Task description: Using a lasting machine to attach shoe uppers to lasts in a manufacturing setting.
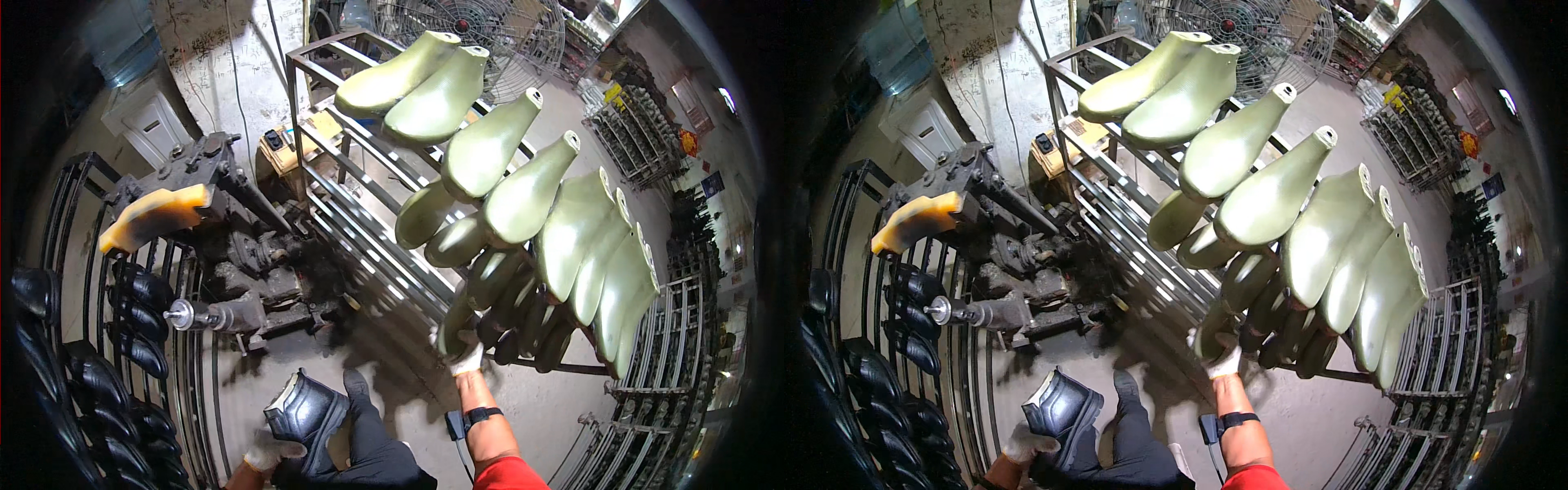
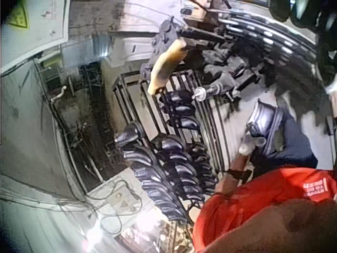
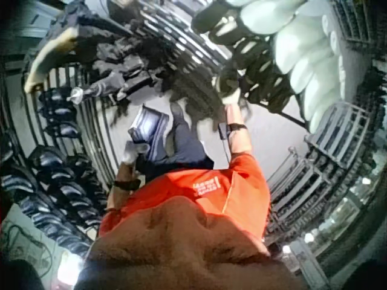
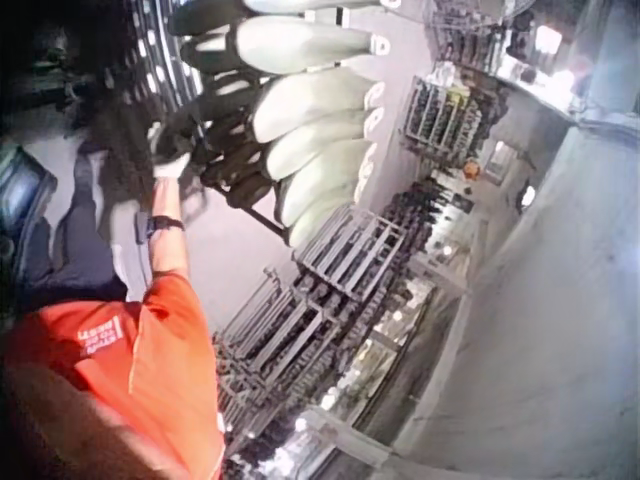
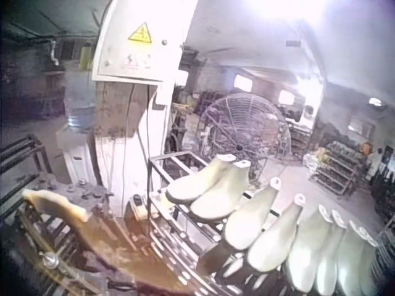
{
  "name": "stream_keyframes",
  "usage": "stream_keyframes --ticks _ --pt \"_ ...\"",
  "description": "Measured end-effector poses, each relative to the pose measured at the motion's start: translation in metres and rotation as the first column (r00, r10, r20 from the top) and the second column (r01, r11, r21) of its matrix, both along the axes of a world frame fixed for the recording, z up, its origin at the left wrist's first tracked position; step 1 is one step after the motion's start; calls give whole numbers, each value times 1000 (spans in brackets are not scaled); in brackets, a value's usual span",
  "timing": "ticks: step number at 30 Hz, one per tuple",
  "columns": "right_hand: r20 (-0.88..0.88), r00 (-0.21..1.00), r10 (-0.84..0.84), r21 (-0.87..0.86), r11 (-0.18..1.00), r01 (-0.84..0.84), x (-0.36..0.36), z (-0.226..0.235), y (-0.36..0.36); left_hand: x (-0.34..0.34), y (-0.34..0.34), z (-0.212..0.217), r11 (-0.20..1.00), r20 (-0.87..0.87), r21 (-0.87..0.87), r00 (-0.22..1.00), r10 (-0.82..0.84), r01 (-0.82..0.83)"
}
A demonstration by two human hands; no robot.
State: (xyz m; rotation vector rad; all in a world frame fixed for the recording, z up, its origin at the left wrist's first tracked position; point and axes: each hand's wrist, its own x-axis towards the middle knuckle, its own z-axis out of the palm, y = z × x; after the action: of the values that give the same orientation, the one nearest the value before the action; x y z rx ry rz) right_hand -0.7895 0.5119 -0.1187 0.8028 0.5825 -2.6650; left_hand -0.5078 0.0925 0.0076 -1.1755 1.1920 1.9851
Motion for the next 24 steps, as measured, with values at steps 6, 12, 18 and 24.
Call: stream_keyframes --ticks 6,12,18,24 --pt "-117 954 -277 -105 958 266 -58 -34 18 -20 18 -11 1000 -71 -21 997 -15 13" --pt "251 959 128 190 965 -179 -12 -39 -32 -61 32 32 995 -458 93 889 27 18" --pt "-250 797 549 612 728 -309 63 219 -233 -80 59 57 969 -481 209 848 221 -133" --pt "-329 399 856 931 365 -15 24 353 -319 -33 7 81 693 -400 -716 765 -504 83"
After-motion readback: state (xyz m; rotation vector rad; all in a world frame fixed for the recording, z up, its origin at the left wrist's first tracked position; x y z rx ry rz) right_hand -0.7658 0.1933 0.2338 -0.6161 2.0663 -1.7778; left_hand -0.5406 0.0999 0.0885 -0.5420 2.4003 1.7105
